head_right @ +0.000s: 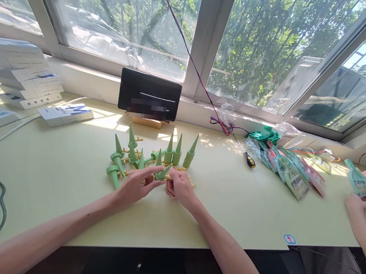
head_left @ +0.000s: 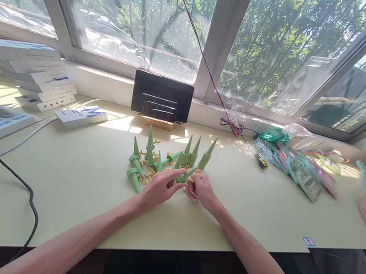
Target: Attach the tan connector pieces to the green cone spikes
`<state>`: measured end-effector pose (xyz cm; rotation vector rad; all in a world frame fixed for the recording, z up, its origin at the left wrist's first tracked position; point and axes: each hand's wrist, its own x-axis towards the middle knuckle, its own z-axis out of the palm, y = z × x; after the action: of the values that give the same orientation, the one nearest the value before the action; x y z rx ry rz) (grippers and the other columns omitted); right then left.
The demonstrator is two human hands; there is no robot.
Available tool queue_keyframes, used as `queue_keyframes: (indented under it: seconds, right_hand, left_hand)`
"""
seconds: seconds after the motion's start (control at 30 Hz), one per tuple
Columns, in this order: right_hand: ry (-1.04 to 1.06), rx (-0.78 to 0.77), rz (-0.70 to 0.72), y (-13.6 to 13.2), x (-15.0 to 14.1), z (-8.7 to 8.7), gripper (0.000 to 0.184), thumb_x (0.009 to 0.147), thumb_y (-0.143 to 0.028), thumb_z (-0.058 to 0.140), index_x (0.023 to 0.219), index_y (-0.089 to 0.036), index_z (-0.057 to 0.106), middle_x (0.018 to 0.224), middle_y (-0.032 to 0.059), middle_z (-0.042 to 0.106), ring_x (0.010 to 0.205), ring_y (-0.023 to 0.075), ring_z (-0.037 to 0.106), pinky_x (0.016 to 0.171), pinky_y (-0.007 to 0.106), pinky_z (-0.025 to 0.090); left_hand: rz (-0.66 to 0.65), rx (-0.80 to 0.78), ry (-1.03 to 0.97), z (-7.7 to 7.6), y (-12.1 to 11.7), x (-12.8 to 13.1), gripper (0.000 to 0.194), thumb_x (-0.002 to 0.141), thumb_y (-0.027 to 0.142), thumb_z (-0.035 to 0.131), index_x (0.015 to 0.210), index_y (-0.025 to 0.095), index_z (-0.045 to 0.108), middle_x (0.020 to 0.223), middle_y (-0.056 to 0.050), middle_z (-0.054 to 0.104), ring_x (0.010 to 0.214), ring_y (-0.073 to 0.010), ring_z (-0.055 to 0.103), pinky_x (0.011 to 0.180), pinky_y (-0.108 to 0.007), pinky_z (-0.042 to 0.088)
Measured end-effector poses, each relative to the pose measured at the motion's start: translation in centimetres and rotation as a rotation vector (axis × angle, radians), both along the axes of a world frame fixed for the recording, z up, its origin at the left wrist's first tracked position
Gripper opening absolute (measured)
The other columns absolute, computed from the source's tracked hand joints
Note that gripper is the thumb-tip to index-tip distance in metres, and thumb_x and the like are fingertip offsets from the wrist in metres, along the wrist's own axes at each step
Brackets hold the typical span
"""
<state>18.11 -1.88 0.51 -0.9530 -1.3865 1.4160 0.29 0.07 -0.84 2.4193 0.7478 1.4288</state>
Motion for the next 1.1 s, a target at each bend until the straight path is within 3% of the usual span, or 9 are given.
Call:
queue_keyframes:
  seconds: [0.2,0.33,0.43,0.7,0.93,1.1]
  right_hand:
    - [-0.036,0.058,-0.11,-0.1,-0.5,0.5,0.059,0.095,-0.059,0.045,0.05,-0.02,0.042,0.036,-0.0068,0.033,0.032,0.0078,0.032,0.041,0.025,0.029]
    - [-0.211,0.264,-0.217,-0.2,-0.4,0.5,0.05,0.098,-0.056,0.043,0.063,-0.02,0.044,0.045,-0.0057,0.042,0.042,0.0094,0.038,0.049,0.025,0.034]
    - [-0.355,0.406,-0.252,-0.2,-0.2,0.3,0.046,0.1,-0.051,0.041,0.066,-0.021,0.043,0.053,-0.0043,0.045,0.05,0.0104,0.04,0.052,0.024,0.033]
    - [-0.532,0.631,-0.227,0.1,0.3,-0.6,0.039,0.103,-0.038,0.034,0.068,-0.021,0.038,0.059,-0.0039,0.041,0.053,0.011,0.036,0.054,0.025,0.029]
    - [-0.568,0.661,-0.207,0.2,0.5,-1.1,0.04,0.104,-0.037,0.032,0.067,-0.021,0.035,0.059,-0.0037,0.036,0.054,0.0119,0.031,0.053,0.026,0.026]
    - [-0.508,0.609,-0.195,0.2,0.5,-1.1,0.045,0.104,-0.043,0.032,0.065,-0.021,0.04,0.058,-0.0023,0.04,0.053,0.0122,0.035,0.053,0.027,0.028]
  left_hand:
    - [-0.031,-0.109,-0.041,0.4,0.1,0.0,0.035,0.09,0.028,0.067,0.123,0.018,0.06,0.049,0.011,0.045,0.039,-0.0054,0.038,0.046,-0.016,0.04]
    - [0.012,-0.196,-0.045,0.7,0.0,-0.2,0.035,0.089,0.031,0.067,0.121,0.018,0.06,0.051,0.008,0.052,0.046,-0.0092,0.054,0.054,-0.02,0.049]
    - [0.044,-0.295,-0.068,1.2,-0.3,-0.2,0.036,0.09,0.036,0.065,0.12,0.017,0.06,0.059,0.002,0.061,0.057,-0.0138,0.064,0.057,-0.023,0.053]
    - [0.009,-0.506,-0.128,2.0,-0.6,-0.3,0.044,0.088,0.046,0.064,0.119,0.015,0.061,0.086,-0.007,0.07,0.045,-0.0093,0.058,0.047,-0.024,0.051]
    - [-0.035,-0.511,-0.106,1.4,-0.3,-0.4,0.043,0.085,0.045,0.068,0.116,0.015,0.06,0.07,0.0,0.064,0.048,-0.0094,0.057,0.056,-0.025,0.054]
    - [-0.064,-0.493,-0.113,0.8,-0.1,-0.4,0.043,0.085,0.044,0.07,0.117,0.018,0.059,0.085,-0.002,0.064,0.04,-0.0031,0.043,0.045,-0.022,0.046]
